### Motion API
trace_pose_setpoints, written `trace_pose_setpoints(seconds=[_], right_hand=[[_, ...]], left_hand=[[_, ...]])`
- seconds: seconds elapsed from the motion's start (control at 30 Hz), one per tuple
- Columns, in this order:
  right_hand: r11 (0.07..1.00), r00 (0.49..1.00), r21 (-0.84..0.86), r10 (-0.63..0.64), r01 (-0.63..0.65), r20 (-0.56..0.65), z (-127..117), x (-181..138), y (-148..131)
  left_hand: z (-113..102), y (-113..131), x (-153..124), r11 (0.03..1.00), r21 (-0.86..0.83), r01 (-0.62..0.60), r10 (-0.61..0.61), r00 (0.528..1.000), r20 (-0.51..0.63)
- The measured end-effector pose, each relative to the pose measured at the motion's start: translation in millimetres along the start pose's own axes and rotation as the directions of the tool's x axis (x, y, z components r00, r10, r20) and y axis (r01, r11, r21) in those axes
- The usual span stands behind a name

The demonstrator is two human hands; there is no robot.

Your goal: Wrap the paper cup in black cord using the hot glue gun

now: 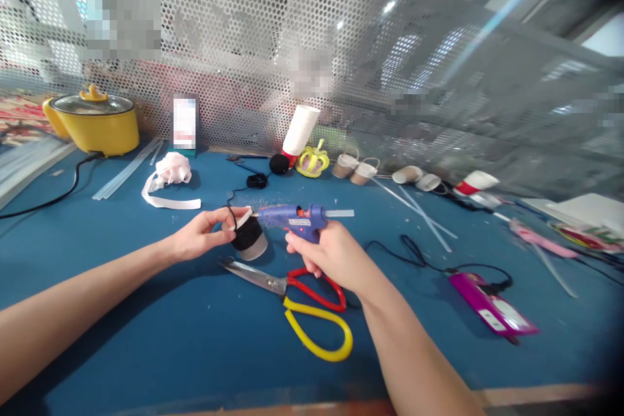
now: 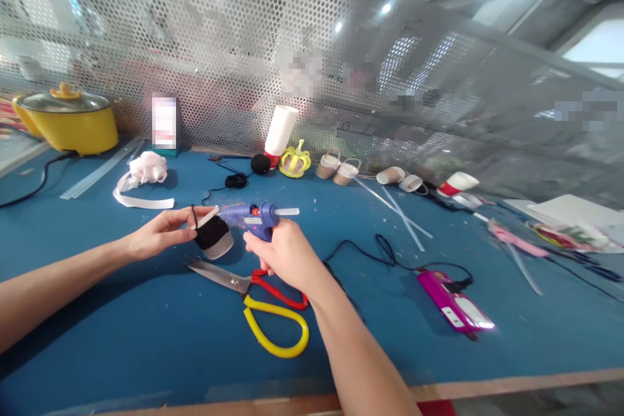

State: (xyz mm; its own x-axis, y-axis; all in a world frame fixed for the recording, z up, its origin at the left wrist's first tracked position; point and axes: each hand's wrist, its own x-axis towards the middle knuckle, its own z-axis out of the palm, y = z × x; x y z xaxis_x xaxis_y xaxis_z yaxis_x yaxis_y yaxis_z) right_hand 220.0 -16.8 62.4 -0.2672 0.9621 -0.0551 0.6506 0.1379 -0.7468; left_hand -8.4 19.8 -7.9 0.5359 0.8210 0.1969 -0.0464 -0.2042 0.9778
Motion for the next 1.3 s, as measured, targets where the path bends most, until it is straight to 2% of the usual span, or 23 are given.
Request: trace_pose_setpoints(seconds=[0.37,0.53,0.6,0.67,0.73,0.8,1.03,1.13,1.23,1.27,1.3], right_hand=[[0.999,0.998,0.004,0.039,-0.038,-0.050,2,6,2],[0.984,0.998,0.175,0.035,-0.025,-0.056,2,16,13],[0.962,0.993,0.273,0.052,-0.021,-0.109,1,26,22],[0.956,0.971,0.293,0.086,-0.017,-0.223,-2,38,33],[0.978,0.934,0.204,0.116,-0.048,-0.338,-3,53,44],[0.986,0.914,0.134,0.143,-0.099,-0.379,-2,67,55],[0.971,0.914,-0.009,0.220,-0.238,-0.341,7,105,74],[0.972,0.919,-0.098,0.167,-0.215,-0.357,4,107,62],[0.976,0.927,-0.179,0.051,-0.125,-0.371,5,93,30],[0.978,0.943,-0.201,-0.015,-0.055,-0.332,9,87,18],[0.968,0.957,-0.230,-0.162,0.106,-0.242,14,80,5]], left_hand=[[0,-1,0,1.000,0.009,-0.003,0.003,1.000,-0.007],[0,0,0,0.999,0.048,-0.024,0.024,1.000,0.012],[0,0,0,0.997,0.075,-0.032,0.031,0.999,0.015],[-1,1,-1,0.994,0.107,-0.034,0.033,0.999,0.013],[-1,3,-1,0.990,0.137,-0.038,0.037,0.999,0.011],[0,6,-2,0.985,0.164,-0.049,0.047,0.999,0.015],[3,19,-3,0.916,0.378,-0.133,0.125,0.991,0.046],[5,22,-3,0.886,0.434,-0.166,0.149,0.986,0.073],[5,22,-3,0.863,0.472,-0.181,0.160,0.984,0.084],[5,22,-3,0.855,0.485,-0.183,0.161,0.983,0.086],[5,21,-3,0.847,0.500,-0.182,0.159,0.983,0.087]])
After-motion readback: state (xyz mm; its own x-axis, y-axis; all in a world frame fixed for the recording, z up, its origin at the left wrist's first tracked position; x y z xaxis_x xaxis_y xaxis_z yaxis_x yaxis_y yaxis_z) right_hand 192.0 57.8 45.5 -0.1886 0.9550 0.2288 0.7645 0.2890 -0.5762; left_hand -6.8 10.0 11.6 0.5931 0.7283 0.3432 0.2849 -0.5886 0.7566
